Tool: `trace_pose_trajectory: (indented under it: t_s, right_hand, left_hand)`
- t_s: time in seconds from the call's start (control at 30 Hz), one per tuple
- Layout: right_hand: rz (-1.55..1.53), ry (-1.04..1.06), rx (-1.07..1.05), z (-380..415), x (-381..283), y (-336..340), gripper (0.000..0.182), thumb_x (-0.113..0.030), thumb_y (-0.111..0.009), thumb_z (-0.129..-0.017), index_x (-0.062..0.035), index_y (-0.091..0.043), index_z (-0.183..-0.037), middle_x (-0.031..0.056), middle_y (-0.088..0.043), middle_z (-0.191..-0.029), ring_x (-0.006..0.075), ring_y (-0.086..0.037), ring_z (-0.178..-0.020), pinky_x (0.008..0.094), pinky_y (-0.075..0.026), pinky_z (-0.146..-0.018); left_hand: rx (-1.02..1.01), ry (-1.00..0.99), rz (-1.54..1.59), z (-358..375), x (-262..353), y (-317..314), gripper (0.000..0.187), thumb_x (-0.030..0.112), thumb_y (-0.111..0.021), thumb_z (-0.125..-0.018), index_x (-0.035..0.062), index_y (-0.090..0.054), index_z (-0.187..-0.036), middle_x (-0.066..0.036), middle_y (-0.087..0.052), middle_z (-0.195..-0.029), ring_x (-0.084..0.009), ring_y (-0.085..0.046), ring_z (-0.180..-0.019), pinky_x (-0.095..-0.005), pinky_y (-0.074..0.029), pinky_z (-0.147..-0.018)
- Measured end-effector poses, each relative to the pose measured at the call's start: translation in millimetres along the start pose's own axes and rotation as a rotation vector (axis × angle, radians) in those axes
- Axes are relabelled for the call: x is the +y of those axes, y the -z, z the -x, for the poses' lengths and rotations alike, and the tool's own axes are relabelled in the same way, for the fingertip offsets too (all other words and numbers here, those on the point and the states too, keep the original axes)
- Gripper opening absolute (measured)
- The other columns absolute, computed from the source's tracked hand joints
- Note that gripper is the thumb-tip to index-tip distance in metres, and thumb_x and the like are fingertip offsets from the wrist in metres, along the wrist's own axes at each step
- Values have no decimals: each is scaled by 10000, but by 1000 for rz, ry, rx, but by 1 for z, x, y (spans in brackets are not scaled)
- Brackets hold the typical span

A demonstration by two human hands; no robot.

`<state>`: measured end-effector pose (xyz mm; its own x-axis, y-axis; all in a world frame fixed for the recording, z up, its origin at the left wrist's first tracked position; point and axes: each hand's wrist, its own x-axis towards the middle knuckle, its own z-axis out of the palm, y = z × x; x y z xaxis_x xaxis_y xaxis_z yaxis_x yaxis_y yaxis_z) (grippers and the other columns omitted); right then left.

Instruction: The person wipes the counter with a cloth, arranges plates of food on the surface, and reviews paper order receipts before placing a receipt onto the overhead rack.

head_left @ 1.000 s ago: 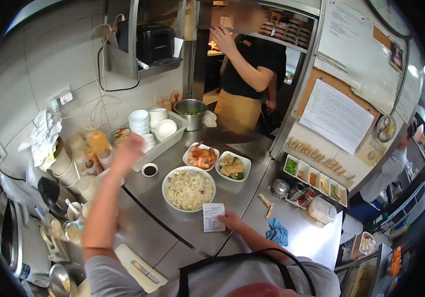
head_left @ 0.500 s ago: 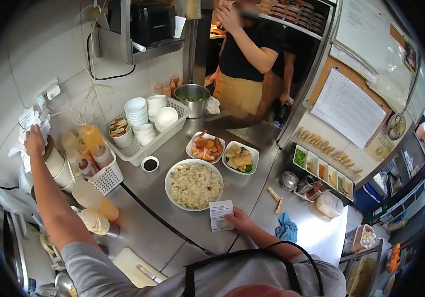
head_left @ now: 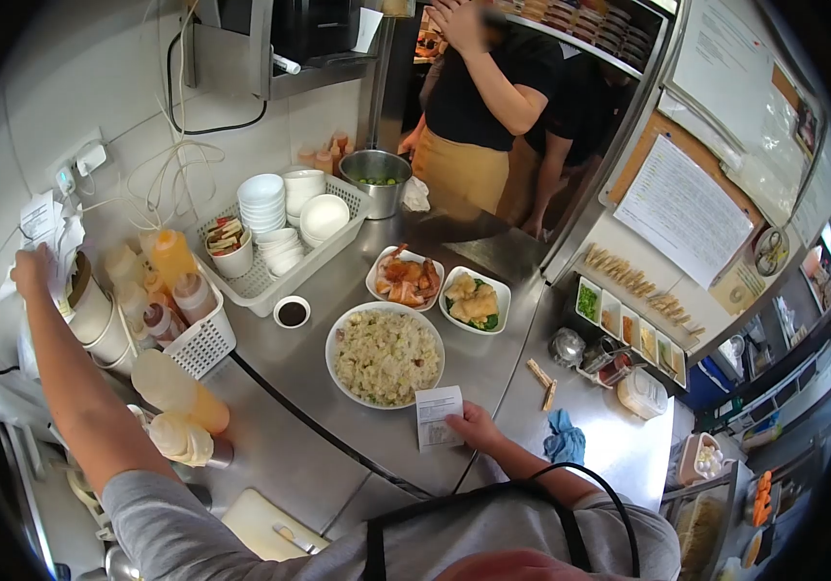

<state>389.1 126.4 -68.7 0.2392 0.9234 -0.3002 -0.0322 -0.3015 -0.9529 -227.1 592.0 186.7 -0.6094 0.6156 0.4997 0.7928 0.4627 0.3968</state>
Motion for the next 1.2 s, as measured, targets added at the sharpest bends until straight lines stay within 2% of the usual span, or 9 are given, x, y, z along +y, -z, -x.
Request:
trace_pose_trajectory:
  t_s: [0.13,0.33,0.43,0.57,0.83,0.93,1.03,1.13,1.2]
  right_hand:
    - [10,33,-23,-3,11,6,205,-76,-496,-825,-9,-527,-1016,41,-588,-954,104,-543,-858,259,-436,-770]
    - [0,77,-20,-7,24,7,199,-76,-494,-827,-9,-528,-1011,36,-588,-955,94,-537,-859,256,-429,-779]
    - [7,21,2,2,3,1,195,-84,-500,-821,-4,-530,-997,43,-593,-943,100,-542,-850,256,-435,-767]
    - [-23,34,10,-4,12,2,197,-93,-508,-818,5,-530,-988,44,-596,-937,105,-548,-836,255,-438,-759]
    - [32,34,35,0,8,0,210,-98,-518,-814,7,-522,-996,46,-596,-930,107,-552,-831,258,-440,-755]
    - [76,42,62,-1,14,1,201,-92,-519,-814,-4,-531,-994,42,-597,-928,104,-551,-820,257,-443,-745]
    - [73,69,74,3,1,-1,192,-90,-521,-811,-7,-538,-983,40,-599,-914,101,-549,-807,255,-445,-730]
    - [42,95,64,5,-1,-2,188,-89,-523,-808,-4,-540,-975,41,-600,-902,99,-547,-800,252,-443,-722]
    - [9,123,48,4,5,-4,187,-87,-523,-806,-4,-541,-972,40,-600,-898,99,-547,-797,251,-443,-719]
  left_hand:
    - [323,-90,89,-3,-11,-22,551,418,-558,-720,108,-450,-1163,-251,-494,-1057,-382,-477,-1004,-428,-401,-838]
    - [71,-41,20,21,5,15,490,398,-560,-722,124,-478,-1119,-244,-496,-1060,-396,-474,-999,-432,-406,-831]
    - [51,-21,23,1,-2,3,496,416,-571,-704,122,-496,-1096,-241,-501,-1054,-392,-473,-1003,-432,-404,-836]
    - [187,18,118,-8,-8,-11,498,419,-580,-694,95,-520,-1066,-236,-508,-1064,-391,-470,-1015,-420,-390,-863]
    - [22,-38,182,-13,-16,-5,390,397,-532,-727,95,-575,-971,-129,-593,-968,-335,-515,-972,-397,-409,-813]
    - [309,48,139,32,11,40,290,344,-522,-736,121,-596,-906,-142,-606,-887,-328,-555,-873,-414,-434,-756]
    - [501,-72,280,16,16,55,241,277,-499,-742,78,-589,-845,-169,-604,-812,-366,-570,-752,-438,-447,-677]
    - [608,-124,373,23,39,94,234,273,-487,-786,57,-528,-868,-164,-590,-878,-361,-551,-820,-424,-431,-686]
    - [666,-331,473,42,69,132,206,217,-499,-784,45,-522,-895,-158,-591,-873,-348,-558,-805,-406,-437,-680]
